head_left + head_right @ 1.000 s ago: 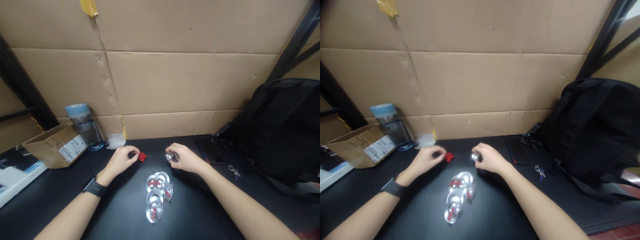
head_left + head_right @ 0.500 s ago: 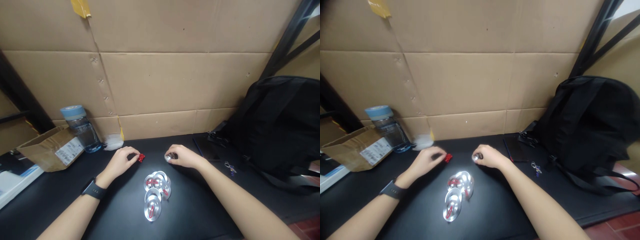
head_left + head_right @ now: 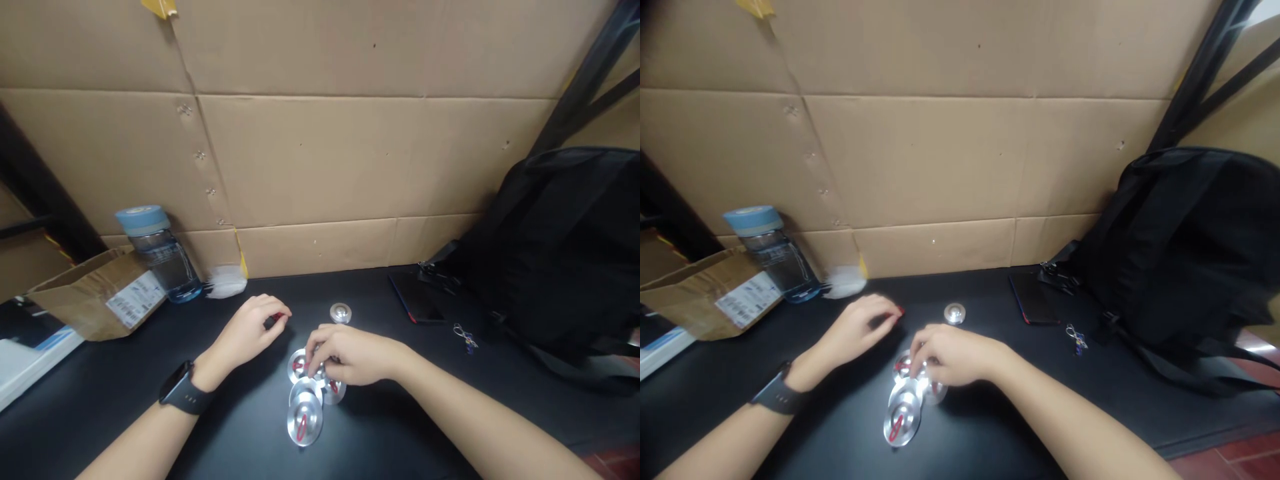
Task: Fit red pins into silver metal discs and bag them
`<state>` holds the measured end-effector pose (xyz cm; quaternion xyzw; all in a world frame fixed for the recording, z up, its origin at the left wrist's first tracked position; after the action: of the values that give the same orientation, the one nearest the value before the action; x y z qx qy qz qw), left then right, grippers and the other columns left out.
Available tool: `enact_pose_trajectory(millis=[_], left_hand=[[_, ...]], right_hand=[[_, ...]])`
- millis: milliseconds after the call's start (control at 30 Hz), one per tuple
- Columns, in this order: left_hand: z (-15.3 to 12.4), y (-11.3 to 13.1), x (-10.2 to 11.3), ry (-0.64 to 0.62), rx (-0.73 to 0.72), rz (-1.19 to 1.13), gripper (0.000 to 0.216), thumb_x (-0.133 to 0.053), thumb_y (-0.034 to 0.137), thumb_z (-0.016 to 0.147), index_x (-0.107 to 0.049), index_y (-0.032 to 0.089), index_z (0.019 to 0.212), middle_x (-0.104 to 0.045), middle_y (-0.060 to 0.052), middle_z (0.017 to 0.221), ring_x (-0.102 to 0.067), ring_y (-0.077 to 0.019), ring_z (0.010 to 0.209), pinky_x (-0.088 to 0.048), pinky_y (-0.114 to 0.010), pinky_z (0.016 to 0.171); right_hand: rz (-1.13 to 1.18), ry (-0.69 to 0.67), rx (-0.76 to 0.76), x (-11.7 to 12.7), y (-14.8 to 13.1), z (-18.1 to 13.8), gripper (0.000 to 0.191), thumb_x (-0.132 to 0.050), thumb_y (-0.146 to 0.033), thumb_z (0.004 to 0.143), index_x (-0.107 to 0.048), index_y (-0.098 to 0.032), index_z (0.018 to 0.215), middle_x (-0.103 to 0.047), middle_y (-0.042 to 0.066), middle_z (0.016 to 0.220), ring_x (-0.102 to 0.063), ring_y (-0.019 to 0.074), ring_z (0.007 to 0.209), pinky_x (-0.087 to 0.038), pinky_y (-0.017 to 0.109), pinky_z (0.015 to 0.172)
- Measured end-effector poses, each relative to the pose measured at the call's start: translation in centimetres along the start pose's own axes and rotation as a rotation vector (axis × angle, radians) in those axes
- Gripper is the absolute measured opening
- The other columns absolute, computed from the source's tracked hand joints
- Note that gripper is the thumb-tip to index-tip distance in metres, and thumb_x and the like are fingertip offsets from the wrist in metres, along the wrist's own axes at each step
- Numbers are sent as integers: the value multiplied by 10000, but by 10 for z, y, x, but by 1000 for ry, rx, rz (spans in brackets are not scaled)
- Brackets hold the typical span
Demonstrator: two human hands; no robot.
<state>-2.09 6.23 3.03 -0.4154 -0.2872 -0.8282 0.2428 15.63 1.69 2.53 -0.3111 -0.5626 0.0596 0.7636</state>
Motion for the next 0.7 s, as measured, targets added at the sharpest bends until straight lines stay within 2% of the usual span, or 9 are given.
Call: enact_pose_trajectory(millis=[100,200,300,500,600,700], left_hand=[[0,2,0,0,2,-20,164,-571,210,960,-734,223,952,-756,-37,974,-662,-200,897,-484,-348,857],[1,7,-1,-14,26,-115,161,-590,220,950,-751,219,935,-760,-37,946,-673,-193,872,-499,-328,834],[1,10,-7,-44,115,-334,121,-654,249,921,-768,214,935,-772,-34,934,-698,-187,859,-524,-302,809],[0,7,-20,14,269,-797,239,-775,289,835,-744,161,1035,-790,-80,963,-741,-209,870,-580,-309,817],[0,6,-20,27,278,-882,207,-783,255,810,-740,156,987,-790,-78,936,-743,-201,855,-584,-304,821],[-1,7,-20,37,308,-842,108,-768,236,808,-726,153,862,-768,-51,837,-722,-174,782,-572,-279,774]], right_hand=[[50,66,-42,9,4,-2,395,-609,-4,784,-800,-172,1086,-711,82,1111,-652,181,932,-524,275,815],[144,199,-75,20,8,-3,417,-599,-17,808,-789,-207,1127,-688,68,1160,-654,158,907,-514,234,696],[275,333,-73,27,12,-5,444,-595,-31,841,-768,-251,1186,-660,55,1180,-661,153,952,-539,248,752],[537,432,-16,27,9,-3,466,-586,-36,868,-728,-242,1261,-573,76,1221,-693,157,1000,-582,330,910],[461,488,-11,28,5,-3,476,-607,-47,855,-714,-240,1277,-565,80,1228,-693,159,982,-598,338,898],[320,526,-27,27,7,-3,492,-679,-75,816,-707,-238,1280,-588,77,1222,-685,166,956,-606,345,881]])
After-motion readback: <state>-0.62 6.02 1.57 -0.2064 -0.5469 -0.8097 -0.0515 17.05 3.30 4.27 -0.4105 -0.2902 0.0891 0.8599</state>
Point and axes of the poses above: each hand's wrist, its own z-axis towards the middle knuckle, its own x-axis out of the back of the hand, y = z × x, the point moved 6 cm from there along z, towards the middle knuckle
